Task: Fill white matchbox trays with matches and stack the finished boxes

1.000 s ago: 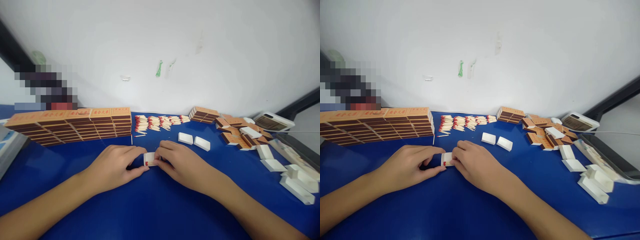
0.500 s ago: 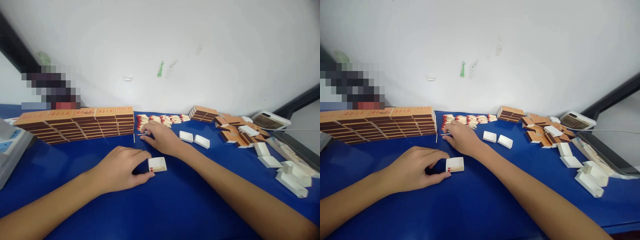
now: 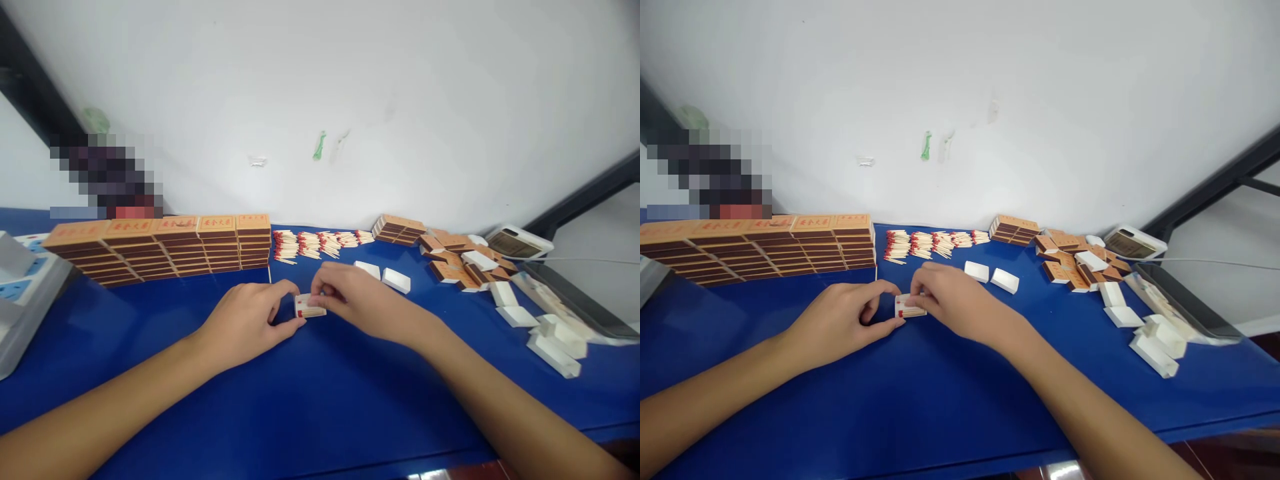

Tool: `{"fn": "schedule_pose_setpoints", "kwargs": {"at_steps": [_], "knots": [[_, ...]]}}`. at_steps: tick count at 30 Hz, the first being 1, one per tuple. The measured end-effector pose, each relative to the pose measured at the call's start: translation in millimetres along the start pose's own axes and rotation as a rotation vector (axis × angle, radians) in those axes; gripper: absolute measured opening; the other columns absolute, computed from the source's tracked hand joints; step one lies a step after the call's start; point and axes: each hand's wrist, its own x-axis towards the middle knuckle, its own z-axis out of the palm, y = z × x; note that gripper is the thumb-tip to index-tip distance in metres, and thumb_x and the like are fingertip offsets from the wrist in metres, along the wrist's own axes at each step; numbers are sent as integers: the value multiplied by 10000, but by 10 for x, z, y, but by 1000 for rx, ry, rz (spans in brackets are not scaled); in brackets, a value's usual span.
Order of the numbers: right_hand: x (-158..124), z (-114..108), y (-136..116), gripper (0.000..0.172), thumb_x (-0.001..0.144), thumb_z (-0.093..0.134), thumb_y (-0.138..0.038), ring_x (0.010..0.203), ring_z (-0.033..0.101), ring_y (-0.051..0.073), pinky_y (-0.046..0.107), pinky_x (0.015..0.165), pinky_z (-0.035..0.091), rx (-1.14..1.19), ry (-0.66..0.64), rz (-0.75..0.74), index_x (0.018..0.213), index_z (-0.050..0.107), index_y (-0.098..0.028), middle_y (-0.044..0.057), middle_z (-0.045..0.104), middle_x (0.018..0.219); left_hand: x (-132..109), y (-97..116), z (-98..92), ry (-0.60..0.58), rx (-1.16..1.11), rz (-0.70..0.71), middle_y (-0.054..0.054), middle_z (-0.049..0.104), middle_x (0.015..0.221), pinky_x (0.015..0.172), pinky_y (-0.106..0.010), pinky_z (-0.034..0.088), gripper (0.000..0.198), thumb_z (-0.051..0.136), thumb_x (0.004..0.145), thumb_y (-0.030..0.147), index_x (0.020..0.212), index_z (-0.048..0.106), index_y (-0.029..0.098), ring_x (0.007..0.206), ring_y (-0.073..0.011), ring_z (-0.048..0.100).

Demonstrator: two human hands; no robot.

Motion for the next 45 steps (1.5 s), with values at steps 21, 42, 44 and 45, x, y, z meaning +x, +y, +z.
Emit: {"fn": "schedule_pose_setpoints", "kwargs": {"at_steps": [21, 42, 44, 45], "knots": [[951, 432, -49, 146, 820, 728, -209, 604, 592, 148, 282, 586, 390, 18, 125, 196, 699, 651, -181, 10, 677, 631, -78, -5, 9, -49, 70, 400, 44, 724, 808, 623, -312, 399, 175, 654, 1000, 351, 1107, 689, 216, 670, -150, 657], [861, 308, -178, 154, 819, 732, -309, 724, 650, 216, 314, 589, 412, -178, 24, 322, 733, 685, -190, 92, 743, 790, -96, 18, 17, -45, 84, 432, 26, 739, 825, 638, -316, 399, 200, 653, 1000, 354, 1136, 695, 214, 707, -170, 684], [748, 232, -151, 127, 846, 694, -196, 710, 636, 197, 311, 611, 411, -186, 1, 290, 719, 688, -183, 86, 742, 786, -83, 24, -5, -59, 72, 404, 33, 723, 797, 624, -304, 390, 196, 659, 997, 356, 1133, 700, 221, 672, -159, 663], [685, 199, -126, 141, 863, 675, -158, 695, 627, 186, 307, 616, 409, -185, -12, 277, 725, 690, -181, 77, 736, 774, -76, 27, -18, -67, 64, 380, 38, 708, 774, 612, -295, 382, 192, 665, 992, 359, 1125, 704, 226, 651, -152, 651]]}}
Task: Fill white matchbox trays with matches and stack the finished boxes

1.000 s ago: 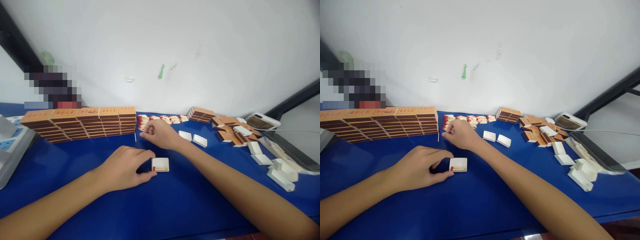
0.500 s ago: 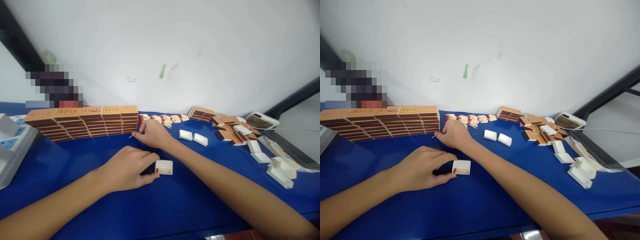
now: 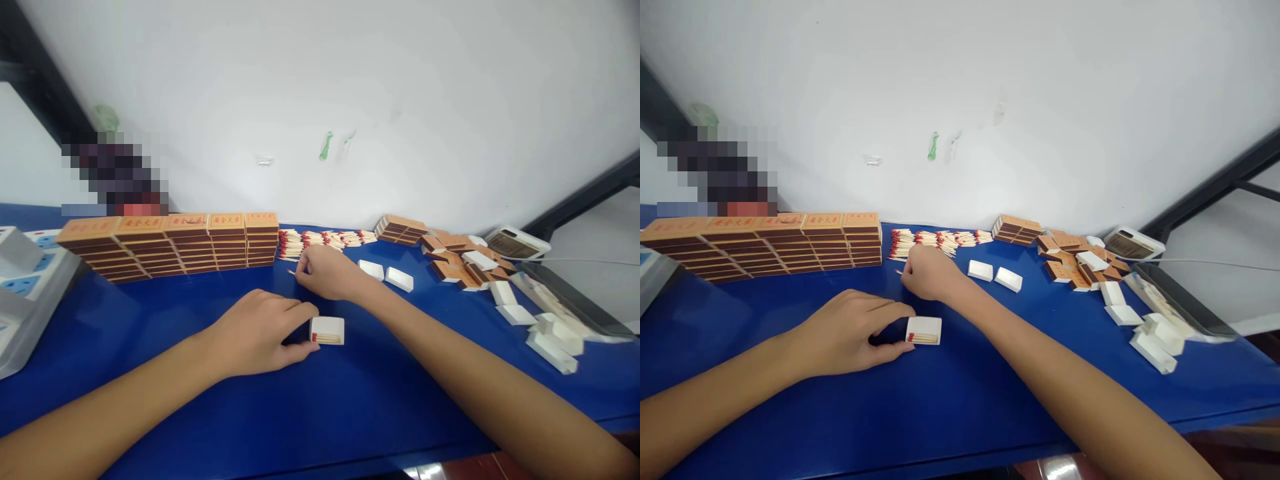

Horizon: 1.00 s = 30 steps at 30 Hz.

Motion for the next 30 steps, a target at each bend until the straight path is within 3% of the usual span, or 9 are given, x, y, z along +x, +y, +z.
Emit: {"fn": "schedule_pose_setpoints", "kwargs": {"at_steps": [6, 10, 14, 19, 22, 25, 30], "knots": [[-291, -76, 405, 117, 977, 640, -182, 670, 561, 151, 281, 610, 363, 27, 11, -64, 868, 684, -183, 21, 674, 761, 20, -10, -40, 43, -50, -168, 71, 585, 637, 541, -255, 329, 267, 732, 933, 423, 1137, 723, 251, 544, -124, 569], [-460, -153, 568, 132, 1027, 591, -235, 668, 493, 140, 274, 616, 361, 165, 81, -128, 914, 649, -194, -13, 597, 753, 26, -48, -30, 87, -47, -226, 77, 546, 619, 545, -249, 326, 284, 734, 927, 441, 1144, 729, 258, 540, -118, 544], [-645, -229, 501, 162, 1051, 581, -311, 671, 475, 139, 270, 609, 366, 274, 75, -212, 945, 650, -210, -29, 550, 755, 29, -94, -20, 130, -39, -279, 80, 523, 600, 532, -252, 299, 262, 724, 929, 451, 1113, 740, 266, 524, -114, 518], [-770, -121, 340, 100, 1032, 554, -156, 758, 550, 141, 278, 680, 395, 162, 25, -299, 975, 620, -206, 10, 637, 924, 22, -116, 17, 158, -43, -289, 85, 517, 585, 525, -255, 295, 258, 724, 930, 456, 1091, 739, 254, 511, -108, 511], [-764, -78, 320, 116, 1030, 554, -135, 782, 571, 141, 283, 700, 400, 136, 9, -331, 958, 616, -201, 25, 660, 985, 18, -109, 26, 159, -46, -278, 86, 517, 586, 530, -253, 309, 249, 718, 939, 448, 1087, 737, 249, 509, -104, 512], [-663, -111, 370, 92, 1018, 598, -163, 748, 556, 141, 279, 676, 381, 157, 84, -319, 958, 650, -208, 6, 653, 897, 19, -95, 20, 143, -36, -269, 85, 518, 594, 533, -252, 309, 243, 721, 939, 440, 1095, 738, 255, 512, -105, 510], [-217, -55, 471, 72, 966, 683, -152, 682, 508, 135, 281, 659, 349, 170, 197, -272, 906, 674, -190, -25, 598, 737, 19, -67, 4, 89, -18, -260, 79, 526, 603, 541, -257, 307, 247, 727, 930, 429, 1104, 748, 255, 519, -110, 505]]}}
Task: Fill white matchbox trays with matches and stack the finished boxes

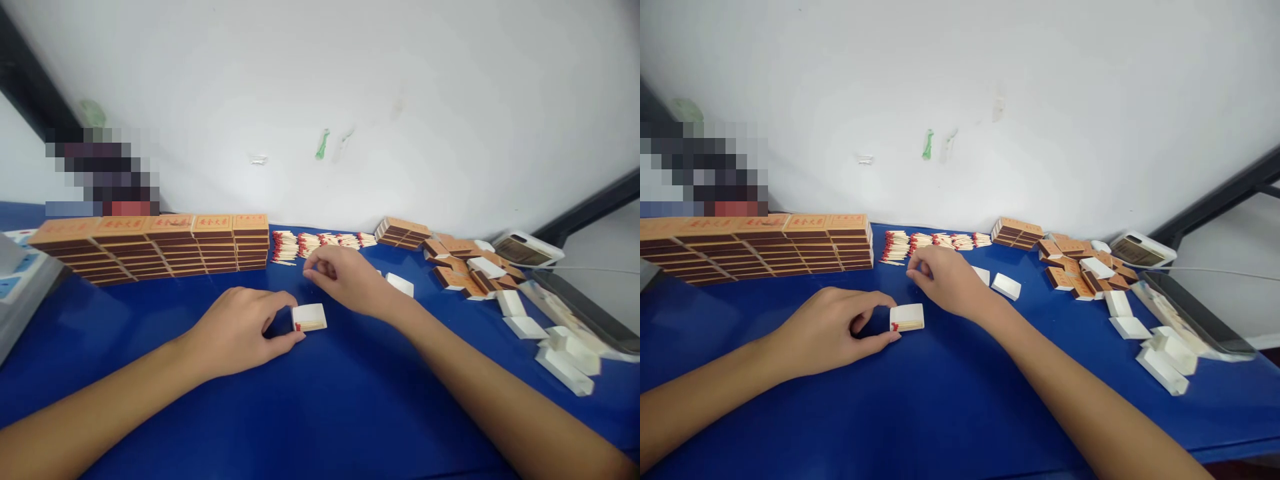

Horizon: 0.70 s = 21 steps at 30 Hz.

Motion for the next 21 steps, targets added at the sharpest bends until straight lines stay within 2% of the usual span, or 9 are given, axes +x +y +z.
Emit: {"fn": "schedule_pose_setpoints", "kwargs": {"at_steps": [2, 5, 9, 12, 15, 18, 21], "knots": [[182, 126, 59, 47, 959, 714, -183, 695, 511, 139, 281, 659, 340, 2, 6, -11, 927, 680, -189, -27, 598, 738, -1, 9, -8, -14, 2, -10, 74, 536, 610, 544, -261, 310, 256, 721, 931, 432, 1106, 749, 248, 528, -115, 513], [400, 299, 67, 101, 941, 762, -227, 748, 534, 150, 286, 676, 343, -35, 29, 5, 910, 678, -179, -3, 627, 804, 4, 18, -19, -24, -9, -32, 71, 543, 619, 553, -264, 317, 263, 720, 927, 440, 1109, 749, 252, 541, -121, 528], [493, 346, 18, 208, 987, 704, -209, 722, 531, 152, 298, 661, 339, -77, -44, 92, 797, 627, -176, 16, 645, 793, 17, 22, -22, -33, -15, -43, 70, 539, 618, 557, -267, 309, 262, 724, 922, 447, 1111, 747, 268, 545, -128, 530], [359, 239, 27, 203, 1008, 672, -204, 757, 548, 161, 299, 674, 352, -82, -83, 114, 815, 612, -181, 33, 669, 853, 26, 22, -24, -29, -3, -52, 66, 546, 623, 569, -269, 306, 259, 713, 931, 458, 1107, 743, 271, 554, -134, 535], [76, 85, 94, 153, 1027, 634, -206, 787, 557, 166, 295, 691, 372, -65, -77, 115, 876, 621, -192, 33, 665, 899, 40, 16, -31, -29, 27, -105, 62, 543, 616, 566, -274, 288, 256, 704, 937, 473, 1084, 742, 267, 550, -139, 528], [-220, -38, 170, 135, 1052, 598, -271, 779, 556, 168, 291, 676, 390, -10, -90, 138, 936, 629, -208, 23, 653, 910, 57, 1, -37, -24, 40, -164, 61, 538, 601, 559, -277, 273, 265, 690, 941, 490, 1059, 741, 259, 552, -143, 529], [-389, -95, 160, 159, 1082, 550, -316, 797, 563, 172, 293, 679, 408, 33, -99, 109, 981, 624, -219, 22, 650, 932, 61, -9, -35, -24, 29, -183, 63, 536, 595, 552, -275, 269, 269, 684, 938, 492, 1053, 737, 255, 555, -141, 531]]}}
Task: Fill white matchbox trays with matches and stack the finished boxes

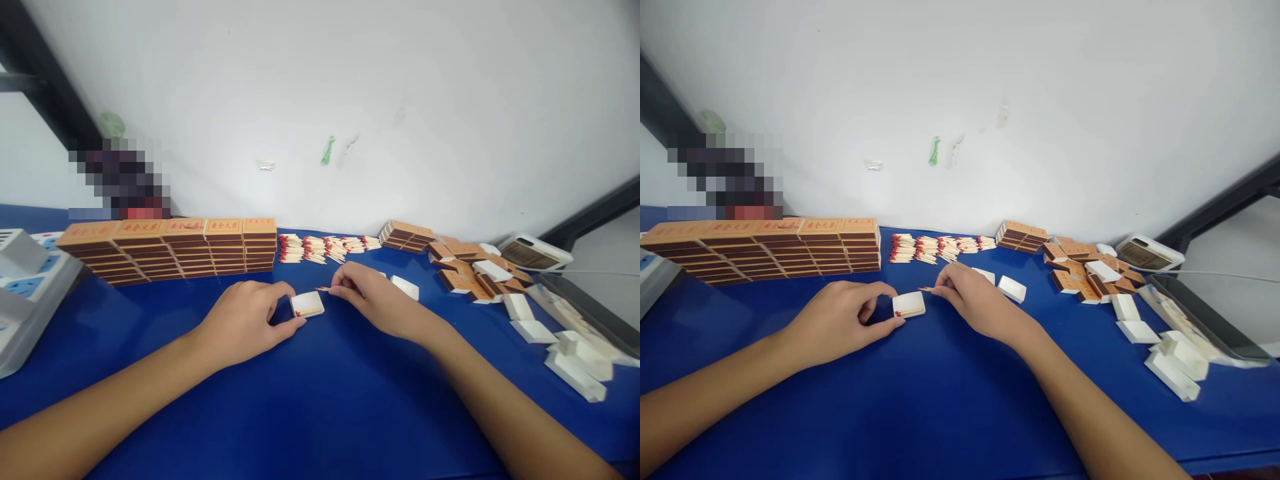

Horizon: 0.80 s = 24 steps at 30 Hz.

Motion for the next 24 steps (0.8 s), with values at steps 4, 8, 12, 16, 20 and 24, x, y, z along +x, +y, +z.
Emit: {"fn": "schedule_pose_setpoints", "kwargs": {"at_steps": [4, 8, 12, 16, 20, 24], "knots": [[-48, 38, -202, 119, 1083, 570, -285, 841, 596, 174, 298, 713, 432, -21, -12, -67, 994, 602, -214, 30, 660, 997, -26, 18, 8, 2, -17, 22, 70, 530, 601, 549, -268, 269, 244, 680, 940, 463, 1073, 727, 263, 546, -133, 522], [-46, 133, -400, 63, 1060, 594, -177, 883, 625, 189, 320, 748, 455, -155, -81, -60, 998, 595, -188, 60, 659, 1069, -54, 49, 13, 44, -7, 55, 68, 532, 612, 543, -267, 269, 200, 683, 943, 426, 1012, 717, 241, 533, -125, 509], [-64, 157, -407, 69, 1056, 604, -179, 882, 626, 188, 318, 746, 468, -129, -93, -59, 990, 590, -192, 54, 655, 1059, -65, 52, 21, 64, 10, 102, 71, 529, 612, 536, -265, 281, 188, 686, 954, 413, 1013, 712, 236, 514, -119, 494], [-81, 118, -348, 70, 1044, 618, -164, 845, 607, 172, 302, 718, 457, -57, -84, -73, 993, 584, -199, 33, 645, 1025, -69, 42, 23, 66, 23, 117, 78, 533, 615, 532, -264, 294, 176, 697, 956, 405, 1033, 712, 247, 511, -117, 502], [-89, 98, -314, 38, 1039, 626, -175, 843, 596, 171, 300, 718, 445, -46, -70, -93, 1019, 610, -201, 30, 638, 1018, -66, 39, 17, 78, 40, 136, 79, 536, 616, 526, -265, 306, 175, 697, 963, 399, 1048, 712, 247, 503, -116, 502], [-89, 102, -298, 72, 1047, 595, -160, 837, 586, 166, 298, 719, 440, -22, -39, -122, 993, 622, -200, 30, 626, 996, -62, 41, 19, 76, 47, 147, 78, 540, 609, 519, -262, 310, 176, 705, 957, 394, 1045, 708, 242, 499, -120, 510]]}}
